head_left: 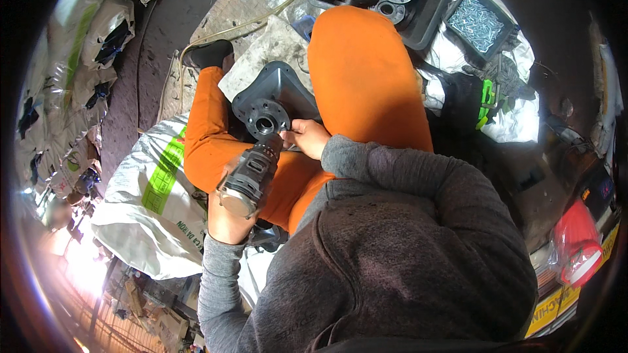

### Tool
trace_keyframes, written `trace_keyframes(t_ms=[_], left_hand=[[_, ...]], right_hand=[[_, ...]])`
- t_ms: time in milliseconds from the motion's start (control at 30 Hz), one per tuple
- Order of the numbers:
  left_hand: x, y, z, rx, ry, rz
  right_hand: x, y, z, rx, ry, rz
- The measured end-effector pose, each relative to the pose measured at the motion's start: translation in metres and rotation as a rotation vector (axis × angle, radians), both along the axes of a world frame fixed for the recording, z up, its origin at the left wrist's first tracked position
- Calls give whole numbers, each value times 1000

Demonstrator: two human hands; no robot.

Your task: The person sits on the floor and uses a cordless drill to fasten screws into a metal housing component. They repeatedly pick up screws from a nearby tray, align them in the housing, and tighten them with the drill.

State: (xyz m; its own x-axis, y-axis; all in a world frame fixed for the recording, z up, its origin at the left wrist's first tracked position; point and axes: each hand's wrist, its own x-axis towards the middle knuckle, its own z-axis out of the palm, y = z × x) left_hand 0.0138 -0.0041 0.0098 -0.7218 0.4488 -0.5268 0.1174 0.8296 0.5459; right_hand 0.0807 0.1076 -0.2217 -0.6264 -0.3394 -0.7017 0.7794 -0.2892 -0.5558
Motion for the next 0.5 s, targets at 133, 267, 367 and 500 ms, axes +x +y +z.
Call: trace_keyframes(t_ms=[133,267,367,500], left_hand=[[-6,0,-3,-87,-130,40],[-9,-2,-8,-72,-70,-47],[-8,-3,-11,-56,-98,-45],[2,-4,-12,-43,-78,26]], right_hand=[[-1,10,11,62,37,63],[-4,16,20,123,126,62],[-7,17,22,114,104,76],[-7,16,17,148,68,115]])
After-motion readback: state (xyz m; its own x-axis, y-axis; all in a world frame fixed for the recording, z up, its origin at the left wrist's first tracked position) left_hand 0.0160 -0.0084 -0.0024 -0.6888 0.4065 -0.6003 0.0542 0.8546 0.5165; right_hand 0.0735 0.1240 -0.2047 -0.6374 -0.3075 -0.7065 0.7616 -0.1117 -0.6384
